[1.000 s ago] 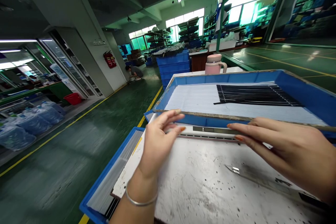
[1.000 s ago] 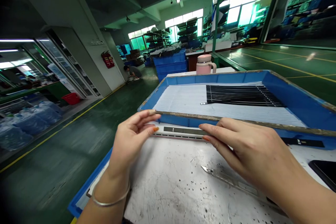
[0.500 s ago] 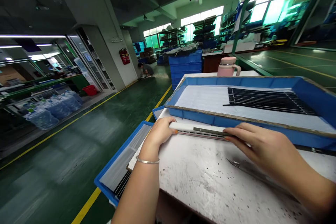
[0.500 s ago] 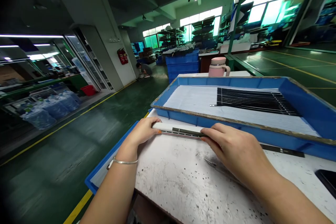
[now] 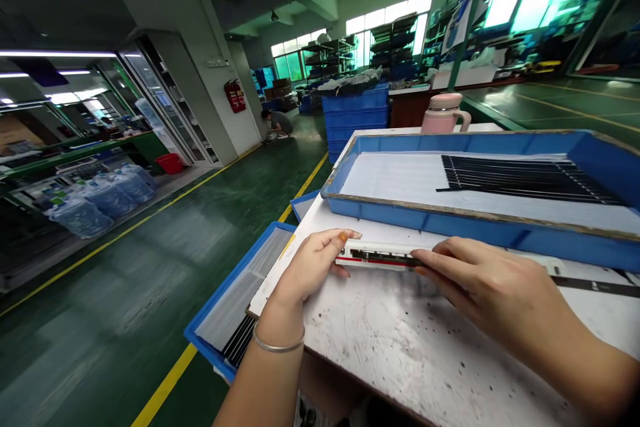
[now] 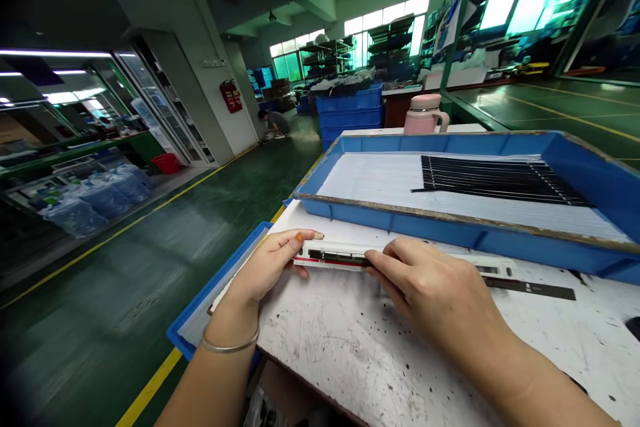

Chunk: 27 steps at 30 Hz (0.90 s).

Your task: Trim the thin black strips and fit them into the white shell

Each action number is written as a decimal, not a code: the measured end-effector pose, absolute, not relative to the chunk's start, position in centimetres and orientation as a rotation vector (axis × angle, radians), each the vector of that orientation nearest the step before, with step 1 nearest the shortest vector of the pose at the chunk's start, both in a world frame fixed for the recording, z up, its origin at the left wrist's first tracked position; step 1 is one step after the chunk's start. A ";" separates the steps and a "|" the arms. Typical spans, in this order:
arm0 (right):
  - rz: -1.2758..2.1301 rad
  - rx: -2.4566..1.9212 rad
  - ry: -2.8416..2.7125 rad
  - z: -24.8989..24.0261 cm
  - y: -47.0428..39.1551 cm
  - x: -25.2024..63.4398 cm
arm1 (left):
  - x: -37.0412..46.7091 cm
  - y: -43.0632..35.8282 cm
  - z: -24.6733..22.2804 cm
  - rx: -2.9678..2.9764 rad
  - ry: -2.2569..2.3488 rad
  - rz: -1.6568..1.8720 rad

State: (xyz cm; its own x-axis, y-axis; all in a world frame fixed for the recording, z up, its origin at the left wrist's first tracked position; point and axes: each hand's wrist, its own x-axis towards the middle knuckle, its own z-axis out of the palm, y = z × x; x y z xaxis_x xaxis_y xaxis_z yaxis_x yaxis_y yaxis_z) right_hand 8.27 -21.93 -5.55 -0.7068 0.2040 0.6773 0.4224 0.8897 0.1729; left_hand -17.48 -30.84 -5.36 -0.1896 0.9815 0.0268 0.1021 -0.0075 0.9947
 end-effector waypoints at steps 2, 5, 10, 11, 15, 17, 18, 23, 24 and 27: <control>-0.431 -0.461 -2.375 -5.6 -22.3 8.1 | -17.4 -30.9 -5.4 1.179 1.388 1.325; -0.452 -0.480 -2.388 -5.5 -22.5 8.0 | -17.5 -31.0 -5.6 1.177 1.383 1.321; -0.476 -0.482 -2.391 -5.2 -22.6 7.9 | -17.6 -31.0 -5.7 1.184 1.391 1.308; -0.480 -0.485 -2.394 -5.2 -22.7 7.9 | -17.6 -31.0 -5.8 1.186 1.389 1.307; -0.502 -0.491 -2.389 -5.1 -23.1 7.9 | -17.6 -31.0 -5.9 1.202 1.389 1.313; -0.514 -0.494 -2.385 -5.0 -23.2 7.9 | -17.6 -31.0 -6.1 1.228 1.393 1.297; -0.517 -0.493 -2.394 -5.0 -23.2 7.8 | -17.7 -31.0 -6.1 1.240 1.394 1.283; -0.494 -0.484 -2.423 -5.0 -23.2 7.7 | -17.6 -31.1 -6.0 1.225 1.399 1.257; -0.485 -0.483 -2.413 -5.0 -23.2 7.7 | -17.6 -31.1 -5.9 1.212 1.400 1.271; -0.451 -0.474 -2.382 -5.2 -23.1 7.5 | -17.4 -31.1 -5.5 1.158 1.385 1.328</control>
